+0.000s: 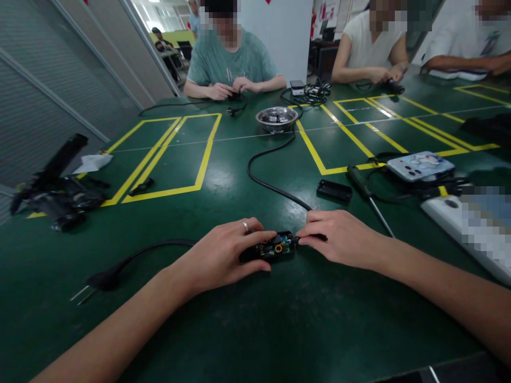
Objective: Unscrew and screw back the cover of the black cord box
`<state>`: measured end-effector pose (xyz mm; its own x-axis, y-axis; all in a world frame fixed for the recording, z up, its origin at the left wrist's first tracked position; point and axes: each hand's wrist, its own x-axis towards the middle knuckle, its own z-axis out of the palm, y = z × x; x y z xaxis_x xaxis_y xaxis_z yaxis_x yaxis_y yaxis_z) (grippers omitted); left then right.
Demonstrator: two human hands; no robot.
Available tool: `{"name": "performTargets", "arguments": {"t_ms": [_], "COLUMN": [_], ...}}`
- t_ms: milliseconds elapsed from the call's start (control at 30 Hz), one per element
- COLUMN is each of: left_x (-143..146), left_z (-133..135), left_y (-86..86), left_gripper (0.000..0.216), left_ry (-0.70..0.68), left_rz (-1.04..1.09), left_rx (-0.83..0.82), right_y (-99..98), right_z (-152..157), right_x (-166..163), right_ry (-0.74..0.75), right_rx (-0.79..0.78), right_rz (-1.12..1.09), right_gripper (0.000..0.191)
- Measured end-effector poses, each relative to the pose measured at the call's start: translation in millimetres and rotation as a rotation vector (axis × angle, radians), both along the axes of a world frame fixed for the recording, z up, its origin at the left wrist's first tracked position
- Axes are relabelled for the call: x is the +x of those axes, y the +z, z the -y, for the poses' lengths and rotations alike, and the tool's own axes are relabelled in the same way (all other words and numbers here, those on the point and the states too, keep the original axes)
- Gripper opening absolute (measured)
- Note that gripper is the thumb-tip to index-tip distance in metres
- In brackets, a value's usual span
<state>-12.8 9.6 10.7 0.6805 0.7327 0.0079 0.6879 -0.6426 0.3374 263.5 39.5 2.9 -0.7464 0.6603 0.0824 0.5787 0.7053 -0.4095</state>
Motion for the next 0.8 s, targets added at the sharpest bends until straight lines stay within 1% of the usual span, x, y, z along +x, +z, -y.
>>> {"name": "performTargets", "arguments": {"t_ms": [67, 133, 167, 233, 333, 533, 633, 700, 800], "left_x": [-7, -13, -16, -19, -19, -15, -16, -17, -19], "left_z": [-2, -4, -5, -6, -5, 0, -1, -2, -4], "left_y": [6.1, 11.2, 12.9, 14.6, 14.1, 13.4, 13.2, 12.7, 12.2], "left_gripper": [0.044, 0.030, 0.025, 0.022, 0.022, 0.016, 0.017, 0.019, 0.020], "left_ry": [0.089, 0.161, 0.173, 0.167, 0.152, 0.114, 0.117, 0.124, 0.150], "left_rz": [0.005, 0.020, 0.033, 0.066, 0.084, 0.035, 0.031, 0.038, 0.040], "left_rx": [-0.107, -0.239, -0.293, -0.352, -0.347, -0.225, -0.242, -0.272, -0.309], "right_y": [1.3, 2.2, 2.3, 1.9, 0.6, -0.4, 3.6, 8.1, 12.5], "right_z": [-1, -1, -1, -1, -1, 2, 1, -5, -21], "right_x": [0, 0, 0, 0, 0, -3, -1, 4, 15], "right_ry": [-0.003, -0.005, -0.003, 0.004, 0.011, 0.034, 0.046, -0.018, -0.232], "right_rx": [-0.012, -0.021, -0.023, -0.021, -0.011, 0.068, 0.091, 0.163, 0.383], "right_rz": [0.006, 0.009, 0.005, -0.013, -0.031, -0.003, -0.005, -0.024, 0.036], "right_gripper": [0.028, 0.028, 0.028, 0.027, 0.025, 0.027, 0.028, 0.030, 0.035]}}
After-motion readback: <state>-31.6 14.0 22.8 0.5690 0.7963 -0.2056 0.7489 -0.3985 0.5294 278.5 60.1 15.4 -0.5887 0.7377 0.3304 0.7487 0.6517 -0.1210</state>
